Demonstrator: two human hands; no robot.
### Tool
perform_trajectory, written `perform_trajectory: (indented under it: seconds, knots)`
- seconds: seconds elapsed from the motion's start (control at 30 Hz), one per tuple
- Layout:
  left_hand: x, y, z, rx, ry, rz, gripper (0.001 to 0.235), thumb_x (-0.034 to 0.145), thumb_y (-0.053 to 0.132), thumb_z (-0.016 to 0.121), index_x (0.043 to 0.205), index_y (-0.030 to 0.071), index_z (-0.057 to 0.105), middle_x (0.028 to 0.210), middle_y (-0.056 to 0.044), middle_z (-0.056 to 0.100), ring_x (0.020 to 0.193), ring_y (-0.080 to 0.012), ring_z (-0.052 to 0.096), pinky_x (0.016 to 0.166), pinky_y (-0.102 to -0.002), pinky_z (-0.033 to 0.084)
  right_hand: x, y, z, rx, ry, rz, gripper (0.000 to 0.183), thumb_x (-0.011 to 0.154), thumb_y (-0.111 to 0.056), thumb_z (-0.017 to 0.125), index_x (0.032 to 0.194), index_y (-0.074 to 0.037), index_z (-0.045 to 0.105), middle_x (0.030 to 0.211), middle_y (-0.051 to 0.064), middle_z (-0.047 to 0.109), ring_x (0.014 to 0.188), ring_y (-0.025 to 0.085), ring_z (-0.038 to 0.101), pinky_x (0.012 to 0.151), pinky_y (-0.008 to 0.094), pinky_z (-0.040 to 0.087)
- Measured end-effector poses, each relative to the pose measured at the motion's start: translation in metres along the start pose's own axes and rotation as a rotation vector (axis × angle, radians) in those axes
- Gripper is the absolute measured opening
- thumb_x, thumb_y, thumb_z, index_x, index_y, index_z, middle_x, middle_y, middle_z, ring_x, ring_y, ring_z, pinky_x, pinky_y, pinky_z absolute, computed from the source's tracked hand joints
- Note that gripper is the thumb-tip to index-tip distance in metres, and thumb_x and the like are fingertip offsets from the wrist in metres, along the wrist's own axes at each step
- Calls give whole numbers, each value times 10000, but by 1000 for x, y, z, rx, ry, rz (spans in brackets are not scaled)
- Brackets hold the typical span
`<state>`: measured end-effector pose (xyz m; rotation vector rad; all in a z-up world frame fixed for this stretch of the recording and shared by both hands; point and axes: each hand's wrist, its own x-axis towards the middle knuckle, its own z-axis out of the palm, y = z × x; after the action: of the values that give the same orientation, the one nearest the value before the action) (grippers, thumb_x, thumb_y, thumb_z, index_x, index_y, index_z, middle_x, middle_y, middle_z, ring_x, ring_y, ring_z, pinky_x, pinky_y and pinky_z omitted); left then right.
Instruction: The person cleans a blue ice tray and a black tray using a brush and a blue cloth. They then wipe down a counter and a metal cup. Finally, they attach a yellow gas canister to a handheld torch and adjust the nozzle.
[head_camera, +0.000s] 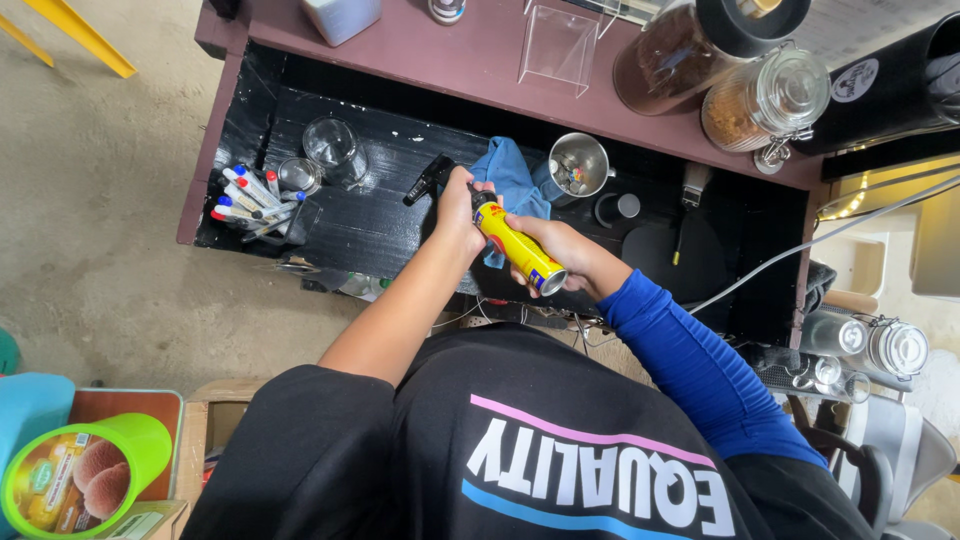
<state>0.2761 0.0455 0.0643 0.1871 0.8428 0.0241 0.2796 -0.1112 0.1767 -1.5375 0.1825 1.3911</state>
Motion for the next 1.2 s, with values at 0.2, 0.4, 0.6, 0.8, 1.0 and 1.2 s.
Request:
perform_trajectory:
  seconds: [0.2,0.4,0.6,0.8,1.0,1.2]
  knots:
    - [3,-2,-2,-1,8,-3,198,864,248,596,869,95,471,879,-55,494,872,-191,572,745,-412,535,-2,1,0,9,12,2,524,987,-506,526,1091,-1,615,657,146,638,493,219,646,394,348,536]
    - [4,-3,-4,-2,-5,5,192,866,243,596,865,97,472,861,-50,491,867,-190,573,755,-409,537,-2,2,0,8,10,-2,529,986,-510,530,1097,0,617,670,145,640,504,216,653,395,345,538]
    - [0,-4,-3,-3,9,-1,182,871,244,592,862,103,478,841,-36,500,855,-181,576,746,-403,533,-4,3,0,-7,-1,-3,531,990,-511,514,1085,0,626,642,148,639,475,217,640,392,340,535]
    - [1,-5,-2,-9,-14,-5,183,865,233,603,856,104,473,818,-37,496,810,-185,573,698,-402,529,-3,7,-4,19,-21,-25,527,997,-494,508,1079,11,634,635,151,642,463,221,638,394,343,535]
    - [2,-9,1,12,-6,-5,185,866,236,605,859,103,477,800,-36,505,815,-188,577,707,-402,535,-3,10,-9,38,-34,-19,525,1005,-493,498,1061,14,624,624,159,642,429,230,622,379,341,523]
    - [-6,-8,11,60,-118,16,200,863,239,630,865,88,499,793,-49,518,798,-205,573,742,-431,548,-31,11,2,52,-37,-90,528,1013,-513,472,1087,-9,611,634,147,639,445,237,629,398,352,532]
